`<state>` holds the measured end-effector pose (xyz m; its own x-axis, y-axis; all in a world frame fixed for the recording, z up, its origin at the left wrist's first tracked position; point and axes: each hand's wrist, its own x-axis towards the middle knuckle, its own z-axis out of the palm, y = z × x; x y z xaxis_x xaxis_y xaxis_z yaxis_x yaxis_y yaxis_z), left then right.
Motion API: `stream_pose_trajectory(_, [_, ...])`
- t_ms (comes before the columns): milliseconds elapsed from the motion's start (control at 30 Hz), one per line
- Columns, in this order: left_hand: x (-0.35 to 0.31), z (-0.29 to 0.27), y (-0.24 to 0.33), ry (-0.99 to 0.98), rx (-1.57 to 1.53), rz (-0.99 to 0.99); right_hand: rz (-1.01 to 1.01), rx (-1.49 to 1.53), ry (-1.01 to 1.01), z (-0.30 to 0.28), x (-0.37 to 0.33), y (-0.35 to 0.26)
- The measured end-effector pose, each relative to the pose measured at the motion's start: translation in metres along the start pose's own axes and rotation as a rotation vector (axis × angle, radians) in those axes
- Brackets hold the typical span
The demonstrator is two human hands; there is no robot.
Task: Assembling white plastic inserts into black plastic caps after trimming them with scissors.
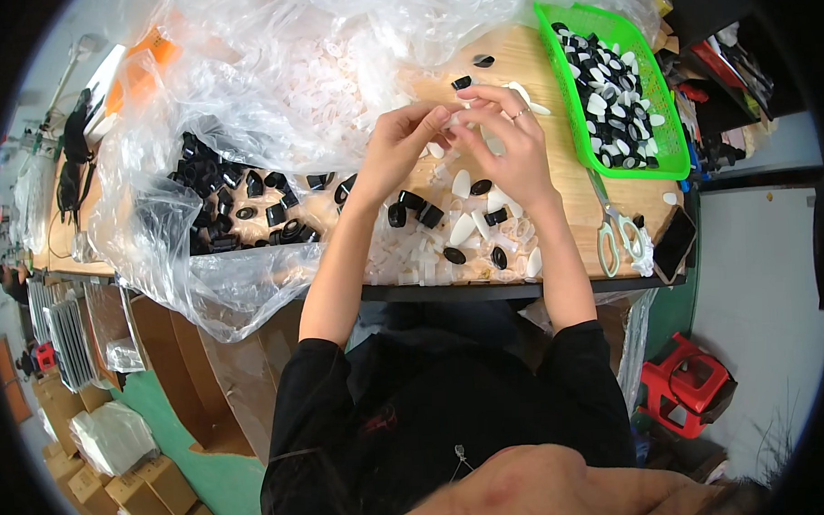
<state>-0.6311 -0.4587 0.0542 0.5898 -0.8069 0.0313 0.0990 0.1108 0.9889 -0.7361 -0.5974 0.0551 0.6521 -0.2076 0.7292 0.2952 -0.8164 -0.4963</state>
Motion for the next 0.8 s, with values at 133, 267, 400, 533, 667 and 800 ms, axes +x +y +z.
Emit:
stream_pose_trajectory(133, [-0.011,-0.017,0.011,0.066,0.681,0.187,0.341,0.163,0.049,-0.002,-0.003,0.006])
stream_pose_trajectory(267, [-0.047,-0.021,-0.006,-0.229,1.182,0.313,0.456,0.307,0.094,-0.005,-0.008,0.02])
stream_pose_trajectory(400, [-0.047,-0.024,-0.009,-0.287,1.078,0.276,0.559,0.522,0.113,-0.001,-0.008,0.018])
stream_pose_trajectory(533, [-0.025,-0.014,0.015,-0.067,0.616,0.156,0.59,0.642,0.125,-0.002,-0.008,0.014])
stream_pose_trajectory(667, [-0.003,-0.014,0.019,0.059,0.119,0.059,0.604,0.726,0.194,0.002,-0.006,0.003])
stream_pose_trajectory(800, [0.004,-0.008,0.012,0.026,-0.008,0.159,0.379,0.482,0.236,0.0,-0.007,-0.003])
